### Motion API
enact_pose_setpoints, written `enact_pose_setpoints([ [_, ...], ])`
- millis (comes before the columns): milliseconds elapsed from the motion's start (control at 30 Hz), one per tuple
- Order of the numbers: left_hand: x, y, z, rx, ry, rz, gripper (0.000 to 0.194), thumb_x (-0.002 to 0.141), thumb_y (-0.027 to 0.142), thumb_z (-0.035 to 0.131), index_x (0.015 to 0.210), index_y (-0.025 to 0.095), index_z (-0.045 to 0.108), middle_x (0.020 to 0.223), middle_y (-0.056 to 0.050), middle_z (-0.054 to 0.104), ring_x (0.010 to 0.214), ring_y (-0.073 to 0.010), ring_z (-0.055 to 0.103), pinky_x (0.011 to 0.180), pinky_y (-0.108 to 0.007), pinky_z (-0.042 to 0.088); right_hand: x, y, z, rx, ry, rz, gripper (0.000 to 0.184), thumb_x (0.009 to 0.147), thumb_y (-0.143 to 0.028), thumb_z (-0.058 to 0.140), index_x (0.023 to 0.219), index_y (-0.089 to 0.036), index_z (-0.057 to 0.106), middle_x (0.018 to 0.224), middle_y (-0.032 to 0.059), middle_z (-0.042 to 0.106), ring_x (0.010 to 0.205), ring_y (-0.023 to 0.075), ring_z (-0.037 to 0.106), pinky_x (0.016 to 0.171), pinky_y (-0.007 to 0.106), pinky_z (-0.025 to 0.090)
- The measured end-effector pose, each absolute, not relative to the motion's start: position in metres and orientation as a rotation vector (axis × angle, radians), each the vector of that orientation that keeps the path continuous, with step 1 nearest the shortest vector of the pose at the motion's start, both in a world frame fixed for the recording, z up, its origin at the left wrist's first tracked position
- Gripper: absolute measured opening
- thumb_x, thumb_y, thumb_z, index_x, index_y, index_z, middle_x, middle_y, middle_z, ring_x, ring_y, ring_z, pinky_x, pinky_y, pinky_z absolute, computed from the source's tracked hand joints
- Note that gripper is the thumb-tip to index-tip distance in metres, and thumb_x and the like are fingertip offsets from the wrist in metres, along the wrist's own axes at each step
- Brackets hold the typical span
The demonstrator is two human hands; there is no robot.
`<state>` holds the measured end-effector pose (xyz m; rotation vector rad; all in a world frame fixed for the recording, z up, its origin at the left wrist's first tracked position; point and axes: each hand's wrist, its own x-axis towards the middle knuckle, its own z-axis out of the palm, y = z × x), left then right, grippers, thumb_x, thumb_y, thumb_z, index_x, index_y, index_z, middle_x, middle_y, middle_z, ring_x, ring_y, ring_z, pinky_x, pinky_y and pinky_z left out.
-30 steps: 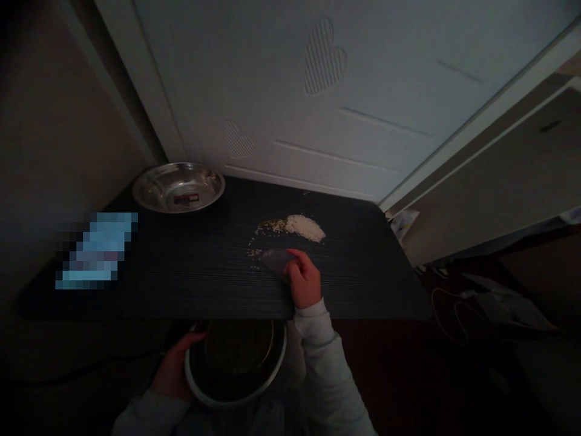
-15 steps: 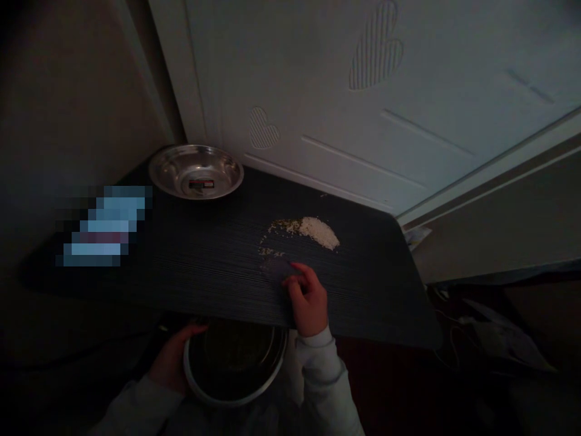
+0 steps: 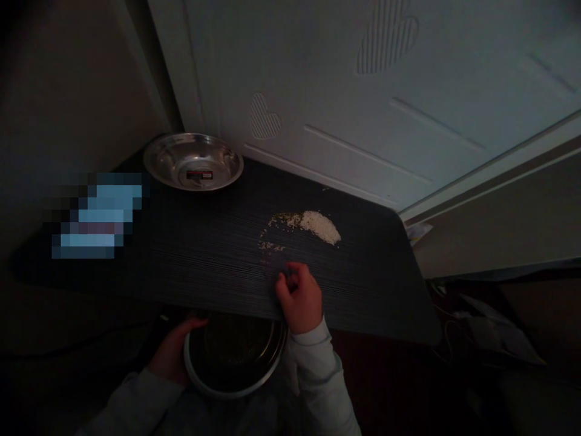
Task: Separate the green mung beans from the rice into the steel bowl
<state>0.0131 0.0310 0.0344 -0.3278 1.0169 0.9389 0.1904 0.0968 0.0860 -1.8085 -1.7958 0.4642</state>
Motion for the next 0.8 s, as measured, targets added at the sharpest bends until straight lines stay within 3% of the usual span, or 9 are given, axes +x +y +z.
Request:
enact_pose_setpoints([
  [300,0.015,0.028,0.035,-0.332,1.028,0.924,0.019,0.06,0.009,0.05,0.074,0.012,0.063,0.069,-0.006,0.069,0.075,-0.0234,0.061,0.069,-0.036,0.046,0.201,0.085,0.085,-1.835,-1.766,0.495,0.019,0.07,-0.031,0.046,0.084,-0.018,0.046,0.042,-0.0076,0.041,0.043,0.0092,0.039,0.049,0.021,0.031],
  [800,0.015,0.029,0.037,-0.328,1.054,0.896,0.021,0.061,0.01,0.049,0.077,0.012,0.063,0.069,-0.006,0.069,0.077,-0.0242,0.06,0.072,-0.038,0.045,0.216,0.087,0.083,-1.909,-1.679,0.451,0.021,0.068,-0.033,0.048,0.084,-0.018,0.047,0.043,-0.007,0.044,0.045,0.0102,0.042,0.051,0.023,0.032],
])
